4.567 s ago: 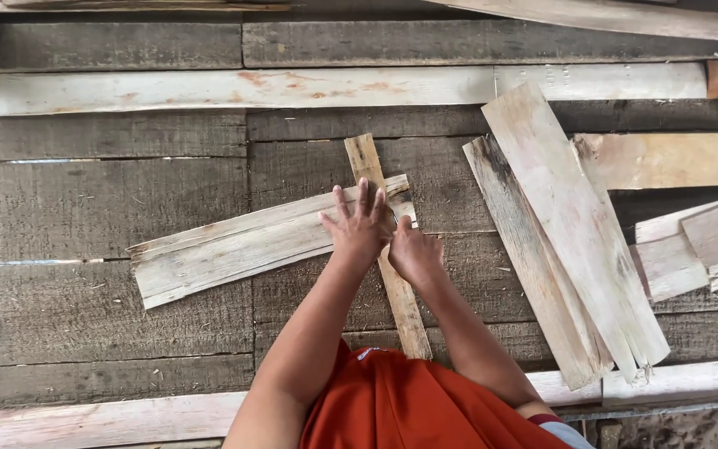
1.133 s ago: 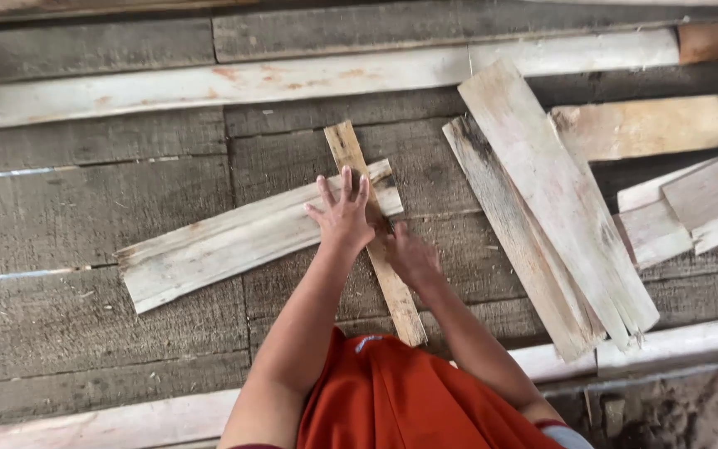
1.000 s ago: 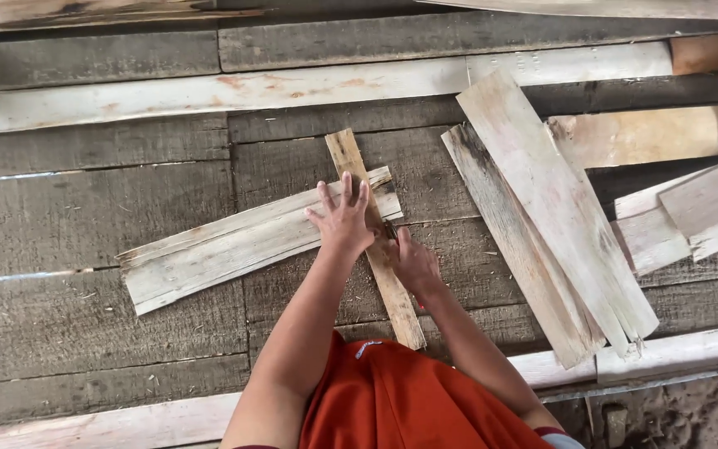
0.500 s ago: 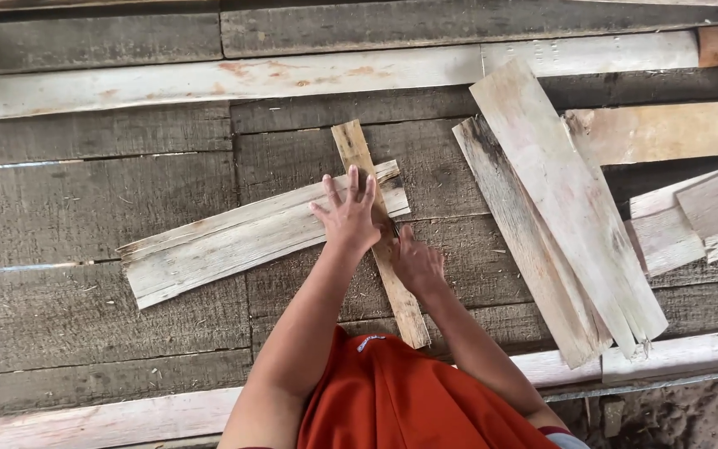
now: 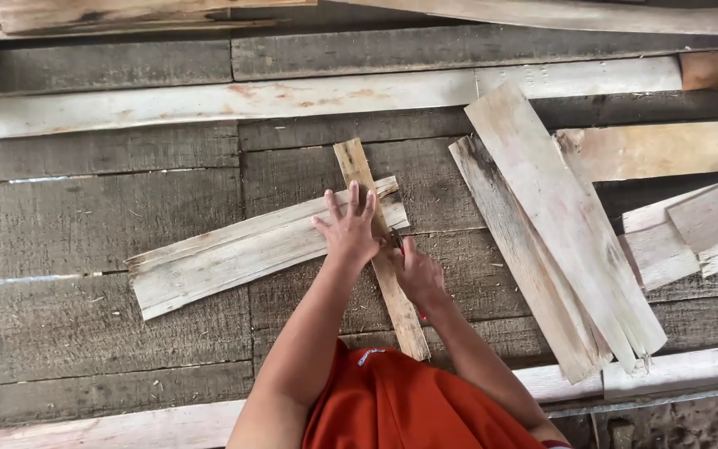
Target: The person selects thin wooden planks from a pile, stacks them, and uses a red utility knife to split the planks into smaller pieces on a wooden workbench. The cut pieces are set aside on the bench.
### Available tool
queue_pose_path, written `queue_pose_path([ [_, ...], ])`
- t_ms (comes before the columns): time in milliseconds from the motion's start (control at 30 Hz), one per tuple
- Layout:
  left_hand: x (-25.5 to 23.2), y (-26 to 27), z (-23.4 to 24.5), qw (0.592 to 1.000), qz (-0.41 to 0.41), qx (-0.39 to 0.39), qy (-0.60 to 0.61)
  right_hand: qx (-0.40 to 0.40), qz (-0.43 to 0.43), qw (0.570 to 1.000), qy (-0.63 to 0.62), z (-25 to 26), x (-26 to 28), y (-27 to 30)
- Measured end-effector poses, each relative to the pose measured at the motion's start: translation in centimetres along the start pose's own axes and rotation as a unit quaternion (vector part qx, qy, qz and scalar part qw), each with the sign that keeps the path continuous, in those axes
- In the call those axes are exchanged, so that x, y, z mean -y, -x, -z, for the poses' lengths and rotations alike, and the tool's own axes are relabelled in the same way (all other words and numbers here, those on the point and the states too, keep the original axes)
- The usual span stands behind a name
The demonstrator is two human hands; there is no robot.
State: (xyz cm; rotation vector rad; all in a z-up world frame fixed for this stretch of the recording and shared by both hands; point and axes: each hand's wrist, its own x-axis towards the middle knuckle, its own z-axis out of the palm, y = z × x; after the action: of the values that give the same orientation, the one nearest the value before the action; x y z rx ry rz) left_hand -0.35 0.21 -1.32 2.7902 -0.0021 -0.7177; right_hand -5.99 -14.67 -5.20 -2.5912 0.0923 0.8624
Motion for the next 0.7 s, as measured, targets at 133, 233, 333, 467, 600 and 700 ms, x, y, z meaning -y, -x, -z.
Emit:
queue_pose_path([
  [133, -0.6, 0.6, 1.4, 1.000, -0.008, 0.003, 0.001, -0.016, -0.010, 1.000, -0.008, 2.0, 2.0, -0.7],
  [233, -0.8, -0.1, 1.1, 1.000, 0.008, 0.011, -0.001, -0.003, -0.013, 1.000, 0.021, 3.2, 3.4, -3.8],
  [333, -0.4, -0.5, 0.1, 1.000, 0.013, 0.016, -0.003, -0.003, -0.009, 0.999, 0.032, 4.3, 5.1, -5.9],
  [467, -0.1, -0.1, 0.1, 1.000, 0.010, 0.018, -0.014, 0.005, -0.006, 0.998, 0.070, 5.3, 6.6, -7.4],
  [600, 0.3, -0.9, -0.9, 1.000, 0.007, 0.017, -0.016, 0.041, -0.007, 0.997, 0.072, 7.9, 9.0, -6.0],
  [700, 0.2, -0.8, -0.9, 0.999, 0.011, 0.026, -0.020, 0.062, -0.007, 0.995, 0.075, 9.0, 9.8, -5.2],
])
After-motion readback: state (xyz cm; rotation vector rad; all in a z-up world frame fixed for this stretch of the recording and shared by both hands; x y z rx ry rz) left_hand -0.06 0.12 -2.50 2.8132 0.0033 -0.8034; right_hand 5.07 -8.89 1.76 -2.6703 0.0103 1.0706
